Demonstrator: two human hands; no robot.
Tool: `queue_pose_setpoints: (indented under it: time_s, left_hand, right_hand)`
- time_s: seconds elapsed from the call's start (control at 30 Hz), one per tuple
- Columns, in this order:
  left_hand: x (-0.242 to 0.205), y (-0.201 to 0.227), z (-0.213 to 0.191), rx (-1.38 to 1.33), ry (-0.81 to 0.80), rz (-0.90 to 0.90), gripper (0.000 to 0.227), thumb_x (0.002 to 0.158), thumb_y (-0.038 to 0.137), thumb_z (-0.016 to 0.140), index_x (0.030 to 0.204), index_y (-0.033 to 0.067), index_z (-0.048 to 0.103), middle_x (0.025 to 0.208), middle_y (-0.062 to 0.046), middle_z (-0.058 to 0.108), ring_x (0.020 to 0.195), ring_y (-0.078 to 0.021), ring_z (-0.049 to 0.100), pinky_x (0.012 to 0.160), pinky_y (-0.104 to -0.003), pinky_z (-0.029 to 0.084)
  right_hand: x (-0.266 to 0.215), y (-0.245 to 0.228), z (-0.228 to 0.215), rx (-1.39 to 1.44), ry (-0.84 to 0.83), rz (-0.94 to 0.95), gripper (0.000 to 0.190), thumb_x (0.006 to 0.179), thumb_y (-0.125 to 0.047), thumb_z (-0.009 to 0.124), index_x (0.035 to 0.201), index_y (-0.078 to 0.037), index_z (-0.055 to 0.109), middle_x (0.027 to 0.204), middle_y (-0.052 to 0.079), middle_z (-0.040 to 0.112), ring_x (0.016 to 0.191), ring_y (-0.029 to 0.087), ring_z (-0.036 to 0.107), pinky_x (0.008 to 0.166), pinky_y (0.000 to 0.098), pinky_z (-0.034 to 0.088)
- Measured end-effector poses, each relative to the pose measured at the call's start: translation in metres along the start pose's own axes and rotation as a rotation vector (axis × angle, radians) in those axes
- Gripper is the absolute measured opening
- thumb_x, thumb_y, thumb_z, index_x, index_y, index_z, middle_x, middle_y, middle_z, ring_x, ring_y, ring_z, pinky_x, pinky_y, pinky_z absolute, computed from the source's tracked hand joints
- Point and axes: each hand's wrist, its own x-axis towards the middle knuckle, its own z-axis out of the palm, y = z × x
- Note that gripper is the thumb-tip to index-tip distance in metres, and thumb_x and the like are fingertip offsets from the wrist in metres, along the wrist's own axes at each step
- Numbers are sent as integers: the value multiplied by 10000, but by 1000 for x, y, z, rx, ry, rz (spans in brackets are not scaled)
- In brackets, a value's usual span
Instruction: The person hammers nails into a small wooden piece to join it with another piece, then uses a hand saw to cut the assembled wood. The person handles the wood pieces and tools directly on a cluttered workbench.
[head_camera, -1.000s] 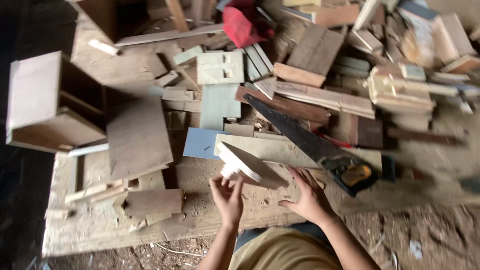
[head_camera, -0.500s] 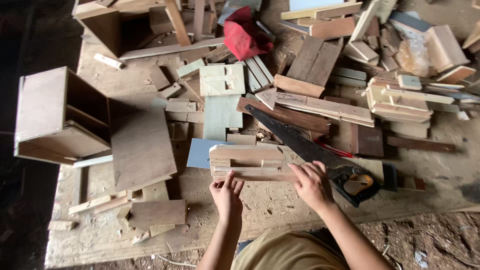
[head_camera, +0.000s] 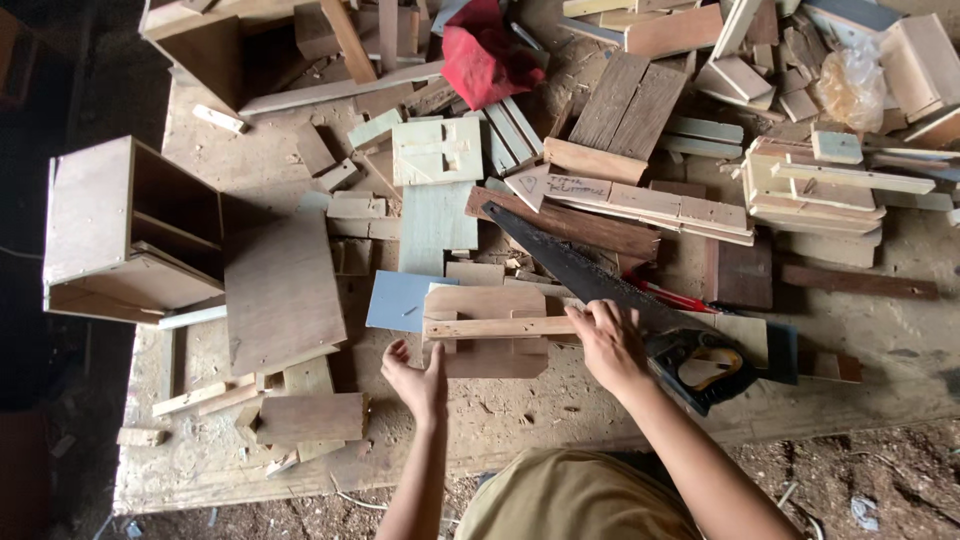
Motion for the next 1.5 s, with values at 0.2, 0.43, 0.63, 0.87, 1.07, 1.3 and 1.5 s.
queue_pose_setpoints:
  time_s: [0.2, 0.43, 0.63, 0.87, 1.07, 1.3, 1.5]
  left_hand:
    - [16, -22, -11, -22, -284, -96, 602, 845, 276, 813, 1342, 42, 568, 1082, -127, 688, 959, -193, 639, 860, -331, 527]
    - [16, -36, -10, -90, -433, 15, 409, 897, 218, 724, 1253, 29, 654, 1079, -84, 776, 913, -174, 737, 800, -288, 609]
    - [15, -39, -10, 113, -411, 118, 402, 927, 221, 718, 1279, 61, 606, 1154, -112, 730, 1017, -213, 727, 866, -318, 608]
    - [-8, 12, 8, 261, -240, 520, 463, 864, 251, 788, 1241, 54, 606, 1194, -150, 656, 1120, -261, 638, 1001, -414, 530]
    - [-46, 71, 41, 495, -80, 864, 600, 745, 316, 809, 1257, 79, 606, 1303, -256, 540, 1260, -449, 436, 967, -612, 425]
    - [-94, 65, 111, 552, -774, 1271, 465, 995, 292, 638, 1413, 96, 579, 1427, -204, 554, 1263, -325, 507, 1035, -521, 440]
    - [-119, 47, 156, 459, -785, 1529, 375, 961, 294, 638, 1304, 144, 650, 1333, -125, 642, 1218, -286, 610, 1089, -521, 433]
  right_hand:
    - [12, -1, -2, 60, -43, 82, 526, 913, 108, 539, 1298, -221, 681, 1100, 96, 638, 982, 239, 595, 986, 470, 407]
    - [43, 36, 4, 451, -65, 197, 175, 1136, -40, 550, 1268, -96, 650, 1252, 137, 597, 1196, 259, 586, 1061, 406, 491]
    - [2, 44, 17, 157, 196, -23, 642, 842, -40, 689, 1466, -113, 558, 1555, 194, 420, 1368, 331, 460, 1127, 467, 392]
    - [-82, 83, -33, -35, -54, 487, 291, 929, -477, 718, 1030, -212, 782, 1161, 2, 740, 1065, 155, 661, 1027, 374, 469]
    - [-99, 84, -66, -178, -368, 484, 603, 737, -722, 755, 1087, -231, 761, 1162, 4, 726, 1084, 172, 632, 1023, 406, 340]
    - [-96, 78, -45, -192, -517, 512, 450, 940, -585, 658, 1115, -183, 757, 1030, 4, 771, 998, 162, 680, 1100, 378, 315]
    - [-115, 112, -42, -127, -115, 119, 433, 690, -393, 797, 1043, -144, 757, 1006, 51, 739, 961, 211, 655, 1006, 458, 307]
